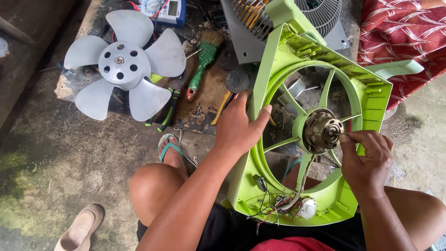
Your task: Disassembling an electric fan to inspect and repair the motor assembly
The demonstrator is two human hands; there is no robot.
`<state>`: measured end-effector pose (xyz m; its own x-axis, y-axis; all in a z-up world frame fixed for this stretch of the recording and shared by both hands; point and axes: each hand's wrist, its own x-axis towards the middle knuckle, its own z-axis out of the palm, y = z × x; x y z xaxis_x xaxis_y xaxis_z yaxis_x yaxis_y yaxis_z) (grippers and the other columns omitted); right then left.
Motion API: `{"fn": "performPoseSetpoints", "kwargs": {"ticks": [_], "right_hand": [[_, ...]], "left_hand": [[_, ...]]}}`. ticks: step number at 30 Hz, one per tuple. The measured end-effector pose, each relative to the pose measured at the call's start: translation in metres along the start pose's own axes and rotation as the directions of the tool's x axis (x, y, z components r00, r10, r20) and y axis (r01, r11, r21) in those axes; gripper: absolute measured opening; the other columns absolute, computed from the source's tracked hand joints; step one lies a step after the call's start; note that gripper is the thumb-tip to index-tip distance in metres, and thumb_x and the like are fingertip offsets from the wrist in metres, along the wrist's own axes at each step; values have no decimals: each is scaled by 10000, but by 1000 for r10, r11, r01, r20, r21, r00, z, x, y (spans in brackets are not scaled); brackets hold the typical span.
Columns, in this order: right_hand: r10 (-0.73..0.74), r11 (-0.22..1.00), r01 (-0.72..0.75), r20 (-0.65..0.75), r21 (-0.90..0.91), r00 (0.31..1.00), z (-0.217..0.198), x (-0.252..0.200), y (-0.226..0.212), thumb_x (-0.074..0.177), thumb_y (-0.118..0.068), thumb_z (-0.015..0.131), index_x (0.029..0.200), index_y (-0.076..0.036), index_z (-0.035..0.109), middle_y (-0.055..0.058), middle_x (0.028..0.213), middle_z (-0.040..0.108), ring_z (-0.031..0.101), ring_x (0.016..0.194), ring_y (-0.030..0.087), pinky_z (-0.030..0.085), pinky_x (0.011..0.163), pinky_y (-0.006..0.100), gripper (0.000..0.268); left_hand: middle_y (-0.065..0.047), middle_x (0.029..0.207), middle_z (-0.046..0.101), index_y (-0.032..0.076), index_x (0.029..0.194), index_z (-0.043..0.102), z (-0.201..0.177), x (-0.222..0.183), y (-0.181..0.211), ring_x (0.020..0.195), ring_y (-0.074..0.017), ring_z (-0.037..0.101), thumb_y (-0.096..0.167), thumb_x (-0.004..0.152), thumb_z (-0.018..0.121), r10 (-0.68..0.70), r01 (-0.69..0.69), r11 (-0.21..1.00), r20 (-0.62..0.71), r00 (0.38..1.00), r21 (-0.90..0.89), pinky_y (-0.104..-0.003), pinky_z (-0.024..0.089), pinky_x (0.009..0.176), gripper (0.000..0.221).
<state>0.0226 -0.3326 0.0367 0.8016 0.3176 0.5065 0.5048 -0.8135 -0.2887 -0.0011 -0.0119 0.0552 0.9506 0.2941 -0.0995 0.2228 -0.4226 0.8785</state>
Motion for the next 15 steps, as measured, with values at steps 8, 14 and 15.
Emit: {"fn": "performPoseSetpoints", "kwargs": {"ticks": [8,14,15], "right_hand": [[-28,1000,28,28,7,999,-3,4,-10,1053,4,736,1104,-44,735,101,1112,730,666,1101,291,379,1091,456,70],[-18,1000,18,37,-18,999,-1,1,-8,1054,-7,738,1136,-60,740,83,1139,725,649,1118,276,362,1125,453,98],[-12,999,13,32,-42,999,0,1,-5,1063,-40,760,1085,-69,724,70,1093,717,648,1089,276,368,1119,455,52]], "left_hand": [[-81,1089,741,152,1213,601,-1,1,0,1005,-337,694,581,867,517,-2,2,1000,-7,1000,-18,-507,531,792,558],[-84,1103,738,154,1241,593,-1,1,0,1011,-332,697,587,866,513,-6,6,1000,6,1000,-30,-503,538,790,578],[-84,1092,740,151,1222,600,0,1,-1,1010,-335,697,588,861,515,-3,3,1000,-2,1000,-28,-502,535,793,573]]}}
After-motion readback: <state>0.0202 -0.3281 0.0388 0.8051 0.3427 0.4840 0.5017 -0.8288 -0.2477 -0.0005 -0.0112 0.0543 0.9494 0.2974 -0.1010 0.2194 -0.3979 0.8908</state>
